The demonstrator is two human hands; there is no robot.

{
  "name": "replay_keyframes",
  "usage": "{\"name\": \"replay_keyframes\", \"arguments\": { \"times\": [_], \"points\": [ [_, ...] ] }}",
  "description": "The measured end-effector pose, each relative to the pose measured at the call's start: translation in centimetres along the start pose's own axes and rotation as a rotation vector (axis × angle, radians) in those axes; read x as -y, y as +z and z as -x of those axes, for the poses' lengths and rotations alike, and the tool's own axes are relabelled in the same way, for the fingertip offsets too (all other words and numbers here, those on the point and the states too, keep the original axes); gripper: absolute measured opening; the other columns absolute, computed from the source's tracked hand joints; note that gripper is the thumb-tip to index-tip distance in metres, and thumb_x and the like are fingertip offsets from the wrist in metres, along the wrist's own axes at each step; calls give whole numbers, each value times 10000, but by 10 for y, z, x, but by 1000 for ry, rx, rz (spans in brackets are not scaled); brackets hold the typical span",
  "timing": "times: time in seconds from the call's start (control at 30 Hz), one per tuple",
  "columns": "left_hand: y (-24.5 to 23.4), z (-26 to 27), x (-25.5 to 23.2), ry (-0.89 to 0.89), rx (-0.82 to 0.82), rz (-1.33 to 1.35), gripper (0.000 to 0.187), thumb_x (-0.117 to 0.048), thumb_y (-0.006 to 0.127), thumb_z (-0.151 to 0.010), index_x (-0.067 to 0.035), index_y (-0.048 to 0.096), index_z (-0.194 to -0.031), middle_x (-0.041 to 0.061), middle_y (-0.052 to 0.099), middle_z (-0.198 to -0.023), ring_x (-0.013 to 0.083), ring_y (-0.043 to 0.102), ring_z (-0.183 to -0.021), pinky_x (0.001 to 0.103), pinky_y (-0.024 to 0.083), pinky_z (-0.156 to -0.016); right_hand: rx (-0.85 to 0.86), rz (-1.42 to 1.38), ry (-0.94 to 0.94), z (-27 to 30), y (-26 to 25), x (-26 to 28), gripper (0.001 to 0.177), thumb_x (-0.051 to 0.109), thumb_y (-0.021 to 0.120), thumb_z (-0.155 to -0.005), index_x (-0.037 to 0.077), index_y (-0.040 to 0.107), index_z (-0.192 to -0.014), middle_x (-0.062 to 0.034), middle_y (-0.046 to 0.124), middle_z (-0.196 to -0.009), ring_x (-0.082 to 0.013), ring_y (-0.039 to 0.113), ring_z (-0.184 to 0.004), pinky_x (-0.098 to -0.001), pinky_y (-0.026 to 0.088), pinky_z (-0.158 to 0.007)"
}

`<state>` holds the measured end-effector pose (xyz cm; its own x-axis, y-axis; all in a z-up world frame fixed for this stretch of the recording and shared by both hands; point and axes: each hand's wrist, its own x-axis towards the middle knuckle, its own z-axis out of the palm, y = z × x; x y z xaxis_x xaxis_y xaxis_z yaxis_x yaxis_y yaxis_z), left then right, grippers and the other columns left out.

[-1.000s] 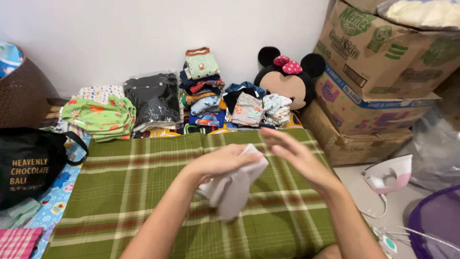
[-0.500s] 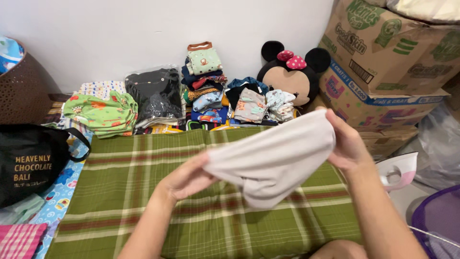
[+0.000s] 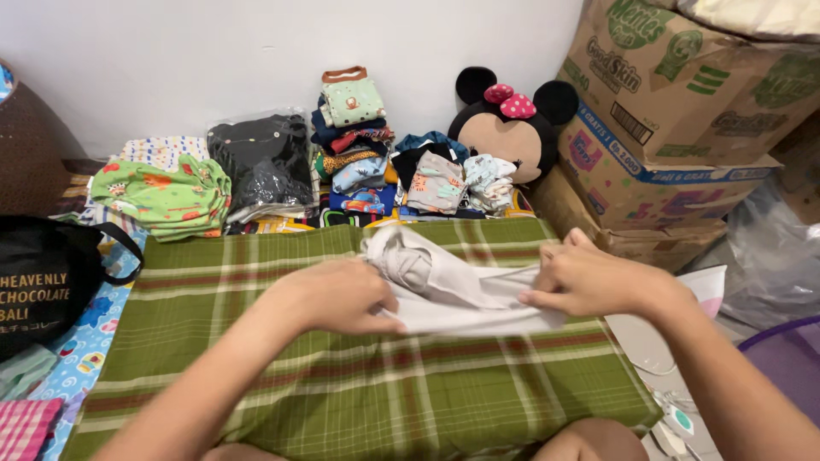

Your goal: The person irons several small garments on a green plaid mat on the floor. They unfold and smooth a white tank top, then a brown graphic t-shirt, and a red shirt, using a handheld iron to press each item before folding them.

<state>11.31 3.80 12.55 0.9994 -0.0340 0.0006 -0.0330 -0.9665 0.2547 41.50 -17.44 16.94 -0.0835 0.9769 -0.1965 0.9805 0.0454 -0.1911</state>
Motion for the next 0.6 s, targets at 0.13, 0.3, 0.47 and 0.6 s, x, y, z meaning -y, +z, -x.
{"name": "replay_keyframes", "arguments": {
  "times": [0.13,0.3,0.47,0.6],
  "points": [
    [-6,12,-11,271,-271,-273,375,-460,668,-853,-113,810,-838,100,726,-874,326,659,-891,449,474,-846,-120,414,75,-1,-5,29,385,489,590,-917,172,801,-865,-43,691,-746,-181,536,-852,-407,350,-854],
    [-10,23,-21,66,-102,-309,459,-487,613,-949,-104,775,-755,80,706,-896,295,638,-987,427,430,-987,-81,552,169,-11,-4,35,368,520,589,-905,235,821,-934,0,723,-837,-168,541,-952,-436,354,-852],
    [-28,21,-13,81,-93,-368,380,-398,559,-981,-107,753,-831,91,711,-826,251,694,-926,471,174,-1261,-456,595,-56,-15,-2,27,341,448,601,-885,181,812,-911,28,755,-967,-182,544,-943,-457,344,-819],
    [-53,32,0,-39,-149,-382,283,-323,500,-1009,-159,702,-1122,109,728,-842,242,703,-974,521,68,-1242,-366,454,178,-1,-16,9,364,483,557,-954,225,806,-885,69,735,-865,-141,520,-1054,-456,276,-993]
  ]
}}
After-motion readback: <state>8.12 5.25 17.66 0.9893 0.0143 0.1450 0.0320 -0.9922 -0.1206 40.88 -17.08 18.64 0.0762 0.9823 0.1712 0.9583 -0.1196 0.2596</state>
